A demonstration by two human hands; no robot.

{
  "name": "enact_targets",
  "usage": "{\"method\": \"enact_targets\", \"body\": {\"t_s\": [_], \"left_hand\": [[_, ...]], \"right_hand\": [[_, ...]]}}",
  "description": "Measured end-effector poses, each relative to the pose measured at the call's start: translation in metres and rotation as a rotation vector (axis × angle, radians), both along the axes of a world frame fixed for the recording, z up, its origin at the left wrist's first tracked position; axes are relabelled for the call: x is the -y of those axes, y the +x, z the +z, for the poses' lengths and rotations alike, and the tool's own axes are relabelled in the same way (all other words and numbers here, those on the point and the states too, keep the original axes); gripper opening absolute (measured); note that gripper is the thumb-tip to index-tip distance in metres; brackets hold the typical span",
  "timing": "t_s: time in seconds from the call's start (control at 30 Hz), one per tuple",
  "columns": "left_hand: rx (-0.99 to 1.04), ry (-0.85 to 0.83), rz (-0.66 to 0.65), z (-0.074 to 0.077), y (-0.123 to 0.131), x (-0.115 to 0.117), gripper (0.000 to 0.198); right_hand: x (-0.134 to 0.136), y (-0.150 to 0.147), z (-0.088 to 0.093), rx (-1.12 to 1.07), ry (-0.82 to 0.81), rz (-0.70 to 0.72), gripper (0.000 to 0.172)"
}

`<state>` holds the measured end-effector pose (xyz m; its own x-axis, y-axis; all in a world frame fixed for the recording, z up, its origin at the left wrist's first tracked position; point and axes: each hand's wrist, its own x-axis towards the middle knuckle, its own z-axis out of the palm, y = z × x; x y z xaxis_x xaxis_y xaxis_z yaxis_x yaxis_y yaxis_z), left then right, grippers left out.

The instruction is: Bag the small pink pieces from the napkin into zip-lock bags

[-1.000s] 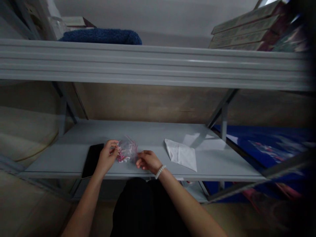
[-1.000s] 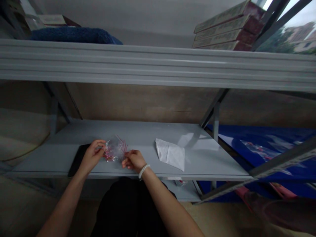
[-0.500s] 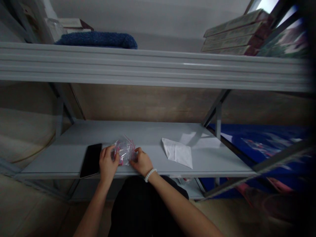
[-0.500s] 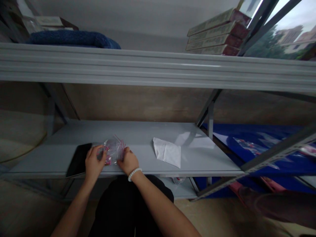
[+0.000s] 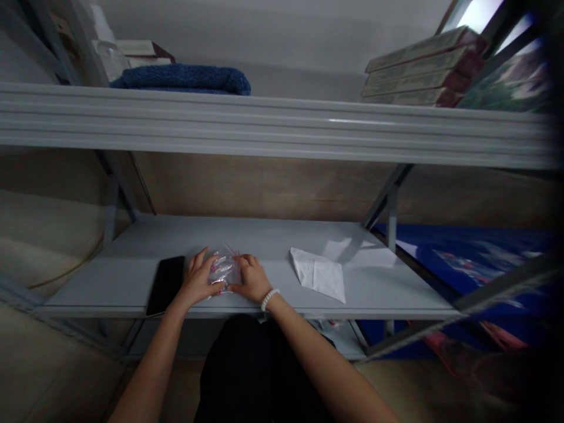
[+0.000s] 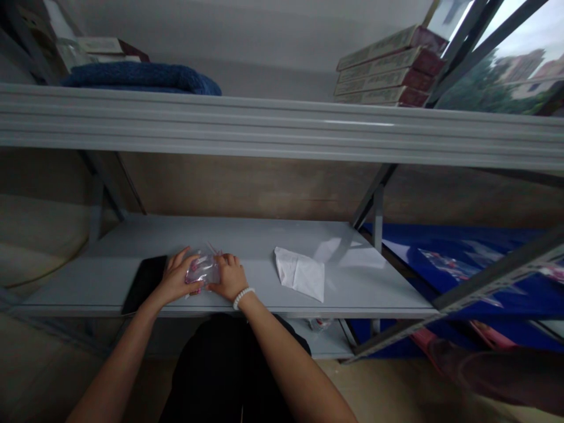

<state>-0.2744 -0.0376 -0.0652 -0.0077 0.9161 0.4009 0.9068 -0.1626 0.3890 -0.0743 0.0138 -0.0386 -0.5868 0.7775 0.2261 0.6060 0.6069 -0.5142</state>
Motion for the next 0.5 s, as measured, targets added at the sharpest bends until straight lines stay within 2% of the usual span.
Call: {"method": "enact_targets", "body": {"t_s": [0.1,0.2,0.27,0.3,0.37,0.43,0.5], "left_hand": [[0.011,0.027,-0.015,-0.001,0.004,0.001,0.053],[0.029,0.067,-0.041,-0.001,0.007,0.004,0.047],[0.049,0.089,-0.054,0.000,0.009,0.006,0.042],[0.062,0.099,-0.062,0.001,0.009,0.006,0.039],[0.084,0.116,-0.078,0.002,0.010,0.008,0.035],[0.090,0.128,-0.094,0.002,0.011,0.009,0.037],[0.086,0.139,-0.105,0.002,0.012,0.011,0.043]], "right_hand": [[0.000,-0.004,-0.003,-0.008,0.035,-0.016,0.058],[-0.002,-0.006,-0.004,-0.042,0.013,-0.092,0.034],[-0.003,-0.006,-0.004,-0.063,-0.027,-0.137,0.027],[-0.004,-0.006,-0.004,-0.068,-0.042,-0.142,0.030],[-0.005,-0.005,-0.002,-0.061,-0.025,-0.100,0.049],[-0.008,-0.005,0.001,-0.020,0.044,-0.011,0.069],[-0.012,-0.007,0.006,0.046,0.113,0.088,0.081]]}}
